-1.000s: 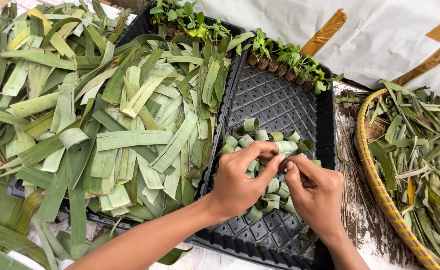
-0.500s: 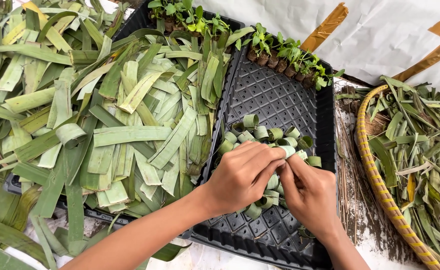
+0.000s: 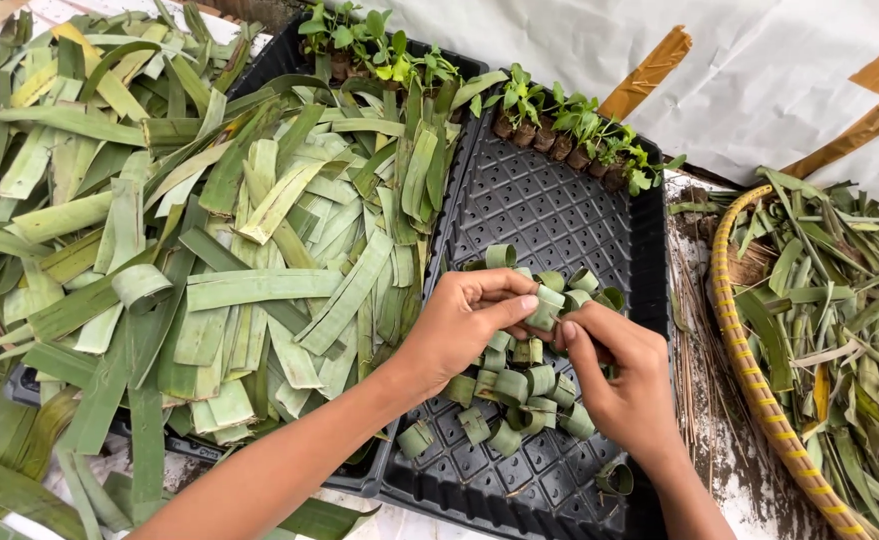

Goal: The person constructs small cylindrical containers for seedlings by rolling long green leaves and securing them, then placing them into a black plastic tray.

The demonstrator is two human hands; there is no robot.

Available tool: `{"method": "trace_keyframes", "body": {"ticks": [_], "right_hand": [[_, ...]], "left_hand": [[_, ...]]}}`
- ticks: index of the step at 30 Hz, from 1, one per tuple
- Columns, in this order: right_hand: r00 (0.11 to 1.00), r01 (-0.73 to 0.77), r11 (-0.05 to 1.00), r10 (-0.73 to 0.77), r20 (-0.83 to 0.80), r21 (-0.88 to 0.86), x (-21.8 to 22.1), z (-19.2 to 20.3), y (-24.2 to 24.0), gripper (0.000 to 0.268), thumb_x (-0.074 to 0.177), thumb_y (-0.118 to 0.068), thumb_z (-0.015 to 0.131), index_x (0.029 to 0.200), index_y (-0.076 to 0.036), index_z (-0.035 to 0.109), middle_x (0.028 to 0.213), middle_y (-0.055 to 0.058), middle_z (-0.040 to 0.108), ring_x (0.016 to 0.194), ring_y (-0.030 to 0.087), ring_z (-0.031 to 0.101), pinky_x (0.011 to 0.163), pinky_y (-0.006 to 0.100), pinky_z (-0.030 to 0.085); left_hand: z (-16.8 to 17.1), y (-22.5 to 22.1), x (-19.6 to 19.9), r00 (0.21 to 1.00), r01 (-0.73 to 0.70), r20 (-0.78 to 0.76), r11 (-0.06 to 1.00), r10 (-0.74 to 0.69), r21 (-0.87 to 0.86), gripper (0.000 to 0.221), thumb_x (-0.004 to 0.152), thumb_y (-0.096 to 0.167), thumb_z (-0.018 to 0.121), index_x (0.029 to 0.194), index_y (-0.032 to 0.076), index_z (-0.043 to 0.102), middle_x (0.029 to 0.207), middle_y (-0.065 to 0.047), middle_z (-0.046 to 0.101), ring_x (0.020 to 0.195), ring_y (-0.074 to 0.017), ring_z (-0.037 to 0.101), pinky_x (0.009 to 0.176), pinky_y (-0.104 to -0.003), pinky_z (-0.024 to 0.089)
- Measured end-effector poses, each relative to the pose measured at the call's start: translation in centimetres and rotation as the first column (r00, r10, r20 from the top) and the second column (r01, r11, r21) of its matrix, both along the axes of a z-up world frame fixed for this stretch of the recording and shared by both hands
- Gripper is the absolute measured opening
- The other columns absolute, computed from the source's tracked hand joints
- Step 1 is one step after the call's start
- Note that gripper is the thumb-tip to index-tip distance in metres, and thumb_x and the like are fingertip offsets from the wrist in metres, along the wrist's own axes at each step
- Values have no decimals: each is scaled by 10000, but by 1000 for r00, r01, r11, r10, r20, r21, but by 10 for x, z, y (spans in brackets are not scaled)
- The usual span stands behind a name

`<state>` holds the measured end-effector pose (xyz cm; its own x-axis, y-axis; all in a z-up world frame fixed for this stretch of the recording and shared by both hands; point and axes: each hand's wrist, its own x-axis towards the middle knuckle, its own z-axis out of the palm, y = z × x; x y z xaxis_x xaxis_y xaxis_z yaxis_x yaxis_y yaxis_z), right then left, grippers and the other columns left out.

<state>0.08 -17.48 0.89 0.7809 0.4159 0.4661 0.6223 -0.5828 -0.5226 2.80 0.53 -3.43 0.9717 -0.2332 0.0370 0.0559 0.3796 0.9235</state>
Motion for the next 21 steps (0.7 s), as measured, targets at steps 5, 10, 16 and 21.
{"method": "trace_keyframes", "body": {"ticks": [5,10,16,21], "right_hand": [[999,26,999,-24,47,-40,-5,1,4,281,1038,-109,503,775,-62,589,653,4,495,529,122,353,517,287,285],[996,47,995,-39,85,-85,-4,-14,-1,243,1012,-92,528,776,-75,582,595,-3,493,490,111,362,472,290,279],[999,33,992,-33,-4,-119,3,-14,1,290,1049,-122,495,769,-98,564,627,-10,461,528,119,332,518,302,276],[998,57,995,-60,-28,-88,5,-14,-2,263,1068,-136,485,833,-86,592,704,-5,554,578,129,438,574,285,357]], "left_hand": [[4,0,0,995,40,-94,999,-42,-24,92,924,-2,705,1000,-29,750,933,-104,741,785,-275,787,766,-283,633],[2,0,1,1000,18,-21,989,-15,145,155,887,8,723,1023,17,796,922,-104,798,835,-168,748,799,-274,648],[10,-2,-7,997,-70,30,956,64,284,115,942,44,661,921,26,772,837,-41,762,775,-140,761,770,-249,638],[10,-4,-12,984,-134,154,933,86,333,123,939,95,658,989,36,754,813,-6,677,670,-88,569,664,-253,533]]}}
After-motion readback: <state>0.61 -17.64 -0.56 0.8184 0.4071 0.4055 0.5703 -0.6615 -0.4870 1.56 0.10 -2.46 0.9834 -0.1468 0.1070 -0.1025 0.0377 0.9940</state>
